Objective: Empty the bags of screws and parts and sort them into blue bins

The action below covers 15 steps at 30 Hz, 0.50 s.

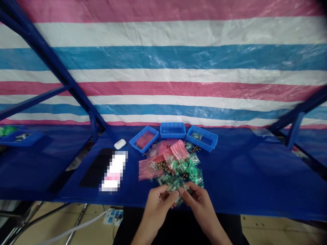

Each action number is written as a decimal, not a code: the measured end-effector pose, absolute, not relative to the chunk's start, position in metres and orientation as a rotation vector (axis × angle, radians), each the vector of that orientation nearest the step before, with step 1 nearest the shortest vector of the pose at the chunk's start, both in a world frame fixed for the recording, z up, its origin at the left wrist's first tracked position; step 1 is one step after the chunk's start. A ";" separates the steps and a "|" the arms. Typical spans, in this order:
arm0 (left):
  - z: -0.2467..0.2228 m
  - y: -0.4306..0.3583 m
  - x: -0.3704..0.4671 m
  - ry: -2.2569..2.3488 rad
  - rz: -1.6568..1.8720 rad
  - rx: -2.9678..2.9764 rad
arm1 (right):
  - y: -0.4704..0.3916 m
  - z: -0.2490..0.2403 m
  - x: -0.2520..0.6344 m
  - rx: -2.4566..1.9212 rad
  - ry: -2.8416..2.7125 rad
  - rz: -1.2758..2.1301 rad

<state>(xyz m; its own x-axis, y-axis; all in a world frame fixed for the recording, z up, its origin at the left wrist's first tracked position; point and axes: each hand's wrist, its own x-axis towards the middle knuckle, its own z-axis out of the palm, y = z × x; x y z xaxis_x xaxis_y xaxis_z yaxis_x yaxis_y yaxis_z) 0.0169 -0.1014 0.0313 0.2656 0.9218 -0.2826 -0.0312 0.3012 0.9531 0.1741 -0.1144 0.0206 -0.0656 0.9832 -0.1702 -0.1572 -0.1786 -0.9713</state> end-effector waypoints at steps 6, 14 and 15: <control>0.028 -0.103 0.017 1.066 0.849 1.040 | -0.115 0.017 0.173 -1.155 -0.999 1.479; 0.051 -0.096 -0.001 1.096 0.740 1.583 | -0.118 0.034 0.187 -1.162 -1.317 1.371; 0.056 -0.095 -0.003 1.087 0.718 1.642 | -0.118 0.037 0.188 -1.177 -1.378 1.332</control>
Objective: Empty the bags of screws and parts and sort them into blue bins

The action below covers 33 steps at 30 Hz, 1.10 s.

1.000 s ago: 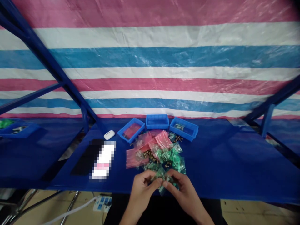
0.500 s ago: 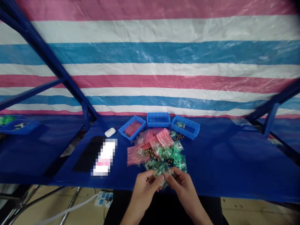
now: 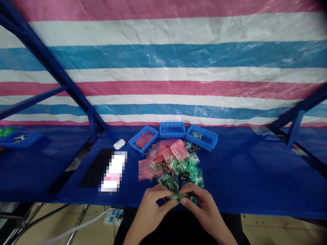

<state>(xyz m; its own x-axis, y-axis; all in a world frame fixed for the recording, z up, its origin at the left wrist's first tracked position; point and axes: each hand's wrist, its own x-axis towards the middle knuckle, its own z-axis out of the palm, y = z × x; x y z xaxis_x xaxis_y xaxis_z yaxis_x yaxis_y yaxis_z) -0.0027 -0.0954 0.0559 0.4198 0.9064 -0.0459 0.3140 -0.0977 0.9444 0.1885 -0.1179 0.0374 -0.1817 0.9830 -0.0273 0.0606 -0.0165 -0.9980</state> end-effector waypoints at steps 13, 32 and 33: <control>0.048 -0.099 0.006 1.128 0.801 1.523 | -0.117 0.032 0.176 -1.154 -1.226 1.394; 0.032 -0.093 0.001 1.185 0.727 1.253 | -0.116 0.016 0.180 -1.213 -1.157 1.613; 0.032 -0.093 0.001 1.168 0.721 1.234 | -0.116 0.015 0.180 -1.222 -1.137 1.608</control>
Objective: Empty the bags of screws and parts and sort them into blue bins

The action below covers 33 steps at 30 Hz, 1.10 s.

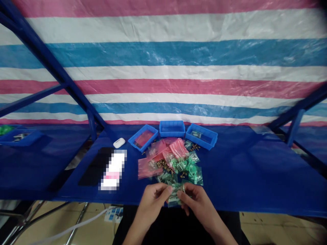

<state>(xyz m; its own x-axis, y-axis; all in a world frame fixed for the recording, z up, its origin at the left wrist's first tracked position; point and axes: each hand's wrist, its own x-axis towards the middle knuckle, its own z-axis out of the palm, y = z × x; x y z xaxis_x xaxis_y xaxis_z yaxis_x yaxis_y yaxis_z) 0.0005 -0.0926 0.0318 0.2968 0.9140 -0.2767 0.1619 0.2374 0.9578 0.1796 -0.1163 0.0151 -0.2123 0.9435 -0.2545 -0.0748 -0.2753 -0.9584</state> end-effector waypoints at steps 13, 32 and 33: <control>0.043 -0.094 -0.012 0.932 1.191 2.106 | -0.115 0.039 0.195 -1.040 -1.704 0.785; 0.034 -0.094 0.000 1.126 0.891 1.118 | -0.097 0.033 0.197 -1.229 -0.975 1.232; 0.035 -0.093 -0.001 1.130 0.901 1.125 | -0.087 0.038 0.205 -1.236 -0.964 1.136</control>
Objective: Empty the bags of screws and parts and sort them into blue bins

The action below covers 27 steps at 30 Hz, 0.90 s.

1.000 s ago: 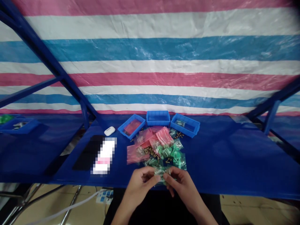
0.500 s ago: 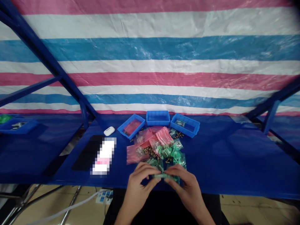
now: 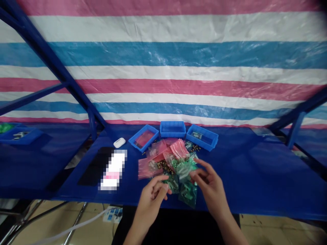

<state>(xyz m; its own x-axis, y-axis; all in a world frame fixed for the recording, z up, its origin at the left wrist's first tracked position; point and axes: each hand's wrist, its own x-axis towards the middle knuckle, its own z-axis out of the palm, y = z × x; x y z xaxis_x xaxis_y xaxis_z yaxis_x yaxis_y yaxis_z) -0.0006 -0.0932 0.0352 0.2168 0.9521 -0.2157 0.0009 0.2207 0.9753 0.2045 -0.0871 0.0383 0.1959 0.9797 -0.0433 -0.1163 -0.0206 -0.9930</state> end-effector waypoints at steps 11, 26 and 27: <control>0.035 -0.097 -0.002 1.127 0.893 1.131 | -0.031 0.009 0.252 -1.327 -0.826 0.875; 0.025 -0.091 -0.003 1.262 0.875 1.185 | -0.095 -0.029 0.259 -2.024 -1.617 0.021; 0.025 -0.091 -0.002 1.257 0.874 1.186 | -0.096 -0.030 0.259 -2.044 -1.627 0.045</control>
